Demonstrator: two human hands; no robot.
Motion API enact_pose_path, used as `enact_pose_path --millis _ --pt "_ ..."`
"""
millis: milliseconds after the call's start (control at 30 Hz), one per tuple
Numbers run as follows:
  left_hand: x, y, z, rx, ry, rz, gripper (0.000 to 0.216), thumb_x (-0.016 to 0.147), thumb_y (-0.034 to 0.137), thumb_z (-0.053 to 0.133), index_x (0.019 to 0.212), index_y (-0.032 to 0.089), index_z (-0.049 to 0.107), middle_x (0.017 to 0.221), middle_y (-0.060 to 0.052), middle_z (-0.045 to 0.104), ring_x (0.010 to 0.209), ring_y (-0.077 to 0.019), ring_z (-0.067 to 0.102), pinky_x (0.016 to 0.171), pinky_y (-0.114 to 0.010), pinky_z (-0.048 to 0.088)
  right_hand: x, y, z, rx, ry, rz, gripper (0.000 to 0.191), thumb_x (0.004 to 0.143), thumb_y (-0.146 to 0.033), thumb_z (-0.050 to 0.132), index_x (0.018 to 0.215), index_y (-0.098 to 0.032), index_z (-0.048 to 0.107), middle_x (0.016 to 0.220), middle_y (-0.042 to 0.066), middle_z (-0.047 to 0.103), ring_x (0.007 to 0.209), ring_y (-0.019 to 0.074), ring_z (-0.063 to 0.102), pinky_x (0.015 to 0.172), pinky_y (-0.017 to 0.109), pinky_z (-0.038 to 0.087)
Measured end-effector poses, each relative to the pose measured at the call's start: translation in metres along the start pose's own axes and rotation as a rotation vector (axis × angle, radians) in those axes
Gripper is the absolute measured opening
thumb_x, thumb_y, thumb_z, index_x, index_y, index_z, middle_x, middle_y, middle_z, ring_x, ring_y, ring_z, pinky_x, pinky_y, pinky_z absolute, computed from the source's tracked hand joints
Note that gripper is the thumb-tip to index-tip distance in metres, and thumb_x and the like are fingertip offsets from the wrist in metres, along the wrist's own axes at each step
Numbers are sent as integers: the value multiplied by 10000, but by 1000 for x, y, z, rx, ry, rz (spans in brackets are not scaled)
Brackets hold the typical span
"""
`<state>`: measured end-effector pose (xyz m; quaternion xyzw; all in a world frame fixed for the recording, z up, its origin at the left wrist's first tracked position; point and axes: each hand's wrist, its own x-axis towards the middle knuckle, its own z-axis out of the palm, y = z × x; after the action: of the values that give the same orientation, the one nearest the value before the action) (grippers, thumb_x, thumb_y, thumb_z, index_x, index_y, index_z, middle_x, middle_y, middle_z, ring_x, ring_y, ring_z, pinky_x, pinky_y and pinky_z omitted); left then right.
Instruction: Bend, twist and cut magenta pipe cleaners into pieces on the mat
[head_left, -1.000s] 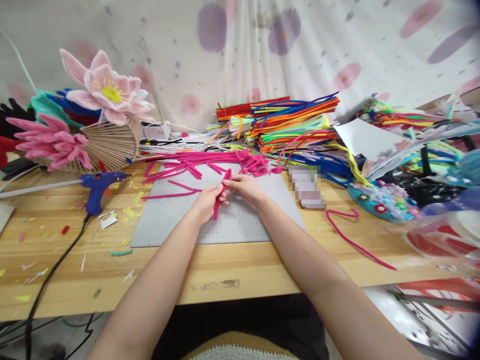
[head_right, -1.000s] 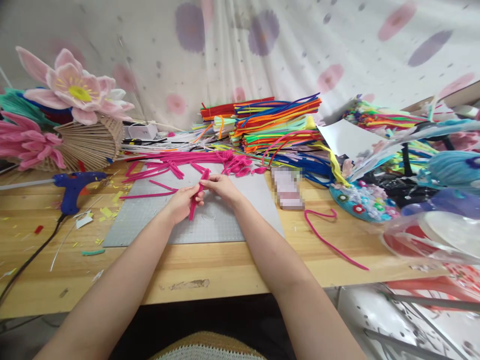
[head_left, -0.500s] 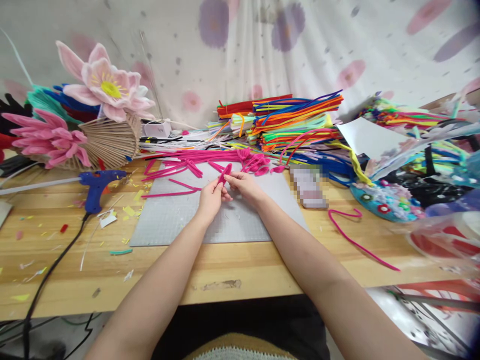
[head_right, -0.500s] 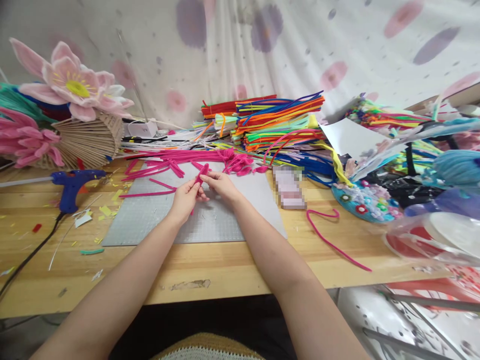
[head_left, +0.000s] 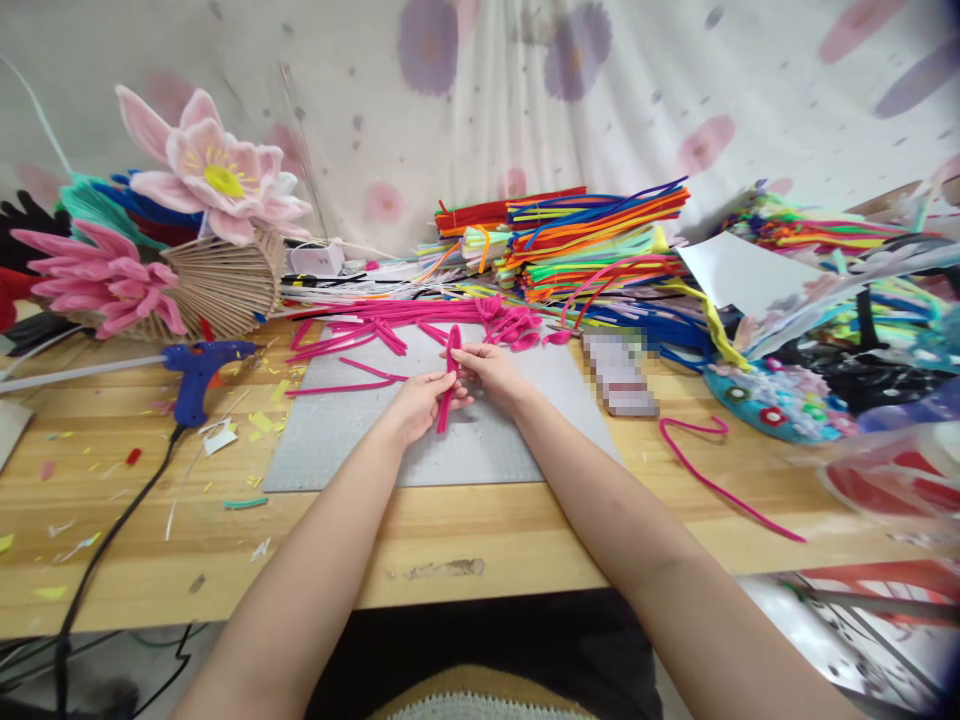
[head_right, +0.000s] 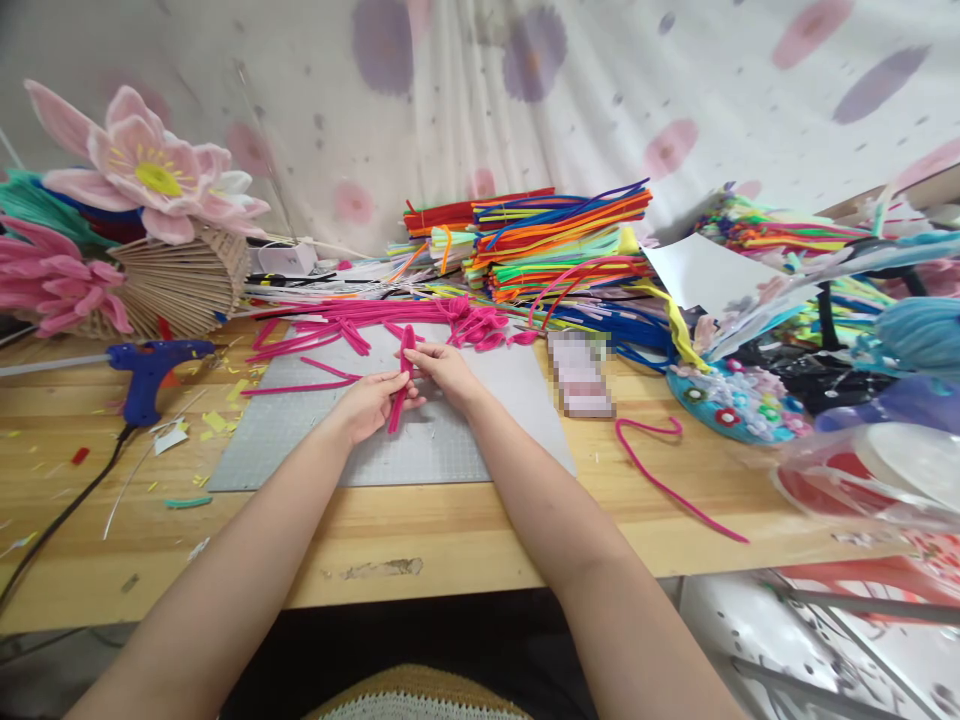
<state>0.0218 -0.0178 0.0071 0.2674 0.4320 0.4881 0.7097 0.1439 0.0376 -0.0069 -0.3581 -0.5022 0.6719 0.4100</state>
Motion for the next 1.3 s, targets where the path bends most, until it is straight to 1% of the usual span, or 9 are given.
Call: enact_pose_path --millis 200,300,467,567,700,833,967,1100,1300 --pt "-1 3 -2 -78 -78 -75 222 840 72 463 695 84 631 580 -23 589 540 -57 567 679 -219 544 -4 -5 -10 178 -217 163 330 589 -360 746 809 -133 651 501 -38 539 484 77 520 483 199 396" --pt "1 1 0 -32 -51 -72 129 799 94 547 705 89 635 608 -32 617 557 -78 598 624 -214 542 -2 -4 -8 184 -135 152 289 555 -322 770 718 -127 633 496 -32 538 455 68 485 452 198 365" --pt "4 -6 3 198 119 127 123 737 187 646 689 76 627 542 -13 583 485 -98 590 514 -225 520 5 6 -2 169 47 -3 262 553 -318 768 643 -120 622 457 -57 466 428 39 368 453 202 334" --pt "3 -6 5 204 164 186 139 740 205 642 679 82 623 499 9 547 446 -83 559 500 -223 513 5 7 -1 175 -45 32 279 579 -344 752 709 -124 640 481 -47 485 458 54 409 465 205 342" --pt "0 -1 7 41 151 99 137 765 175 609 660 88 604 479 26 517 427 -56 520 492 -198 502 0 2 -3 201 -227 130 282 593 -329 748 756 -124 643 541 -20 540 521 80 494 480 205 359" --pt "-1 2 9 -55 115 9 157 804 153 556 669 90 608 480 24 509 431 -41 505 505 -175 494 -1 1 -4 235 -189 134 254 560 -307 766 665 -126 623 515 -32 526 479 59 459 447 190 325" --pt "-1 1 8 -11 94 33 135 784 180 588 687 90 614 505 22 510 453 -46 509 517 -192 501 0 3 -1 230 -133 100 271 524 -315 777 609 -121 608 482 -42 503 444 43 419 420 185 277" --pt "0 -2 5 184 82 117 146 750 240 620 746 95 610 560 17 523 483 -68 512 488 -225 495 3 6 -2 174 -51 53 306 493 -337 784 602 -123 594 478 -42 495 442 44 413 430 198 266" --pt "-1 -2 -7 843 205 289 422 690 238 663 1088 158 548 549 46 517 465 -95 483 508 -242 431 9 7 -12 -46 111 -67 342 529 -398 751 555 -144 523 421 -83 361 393 26 270 419 219 168"
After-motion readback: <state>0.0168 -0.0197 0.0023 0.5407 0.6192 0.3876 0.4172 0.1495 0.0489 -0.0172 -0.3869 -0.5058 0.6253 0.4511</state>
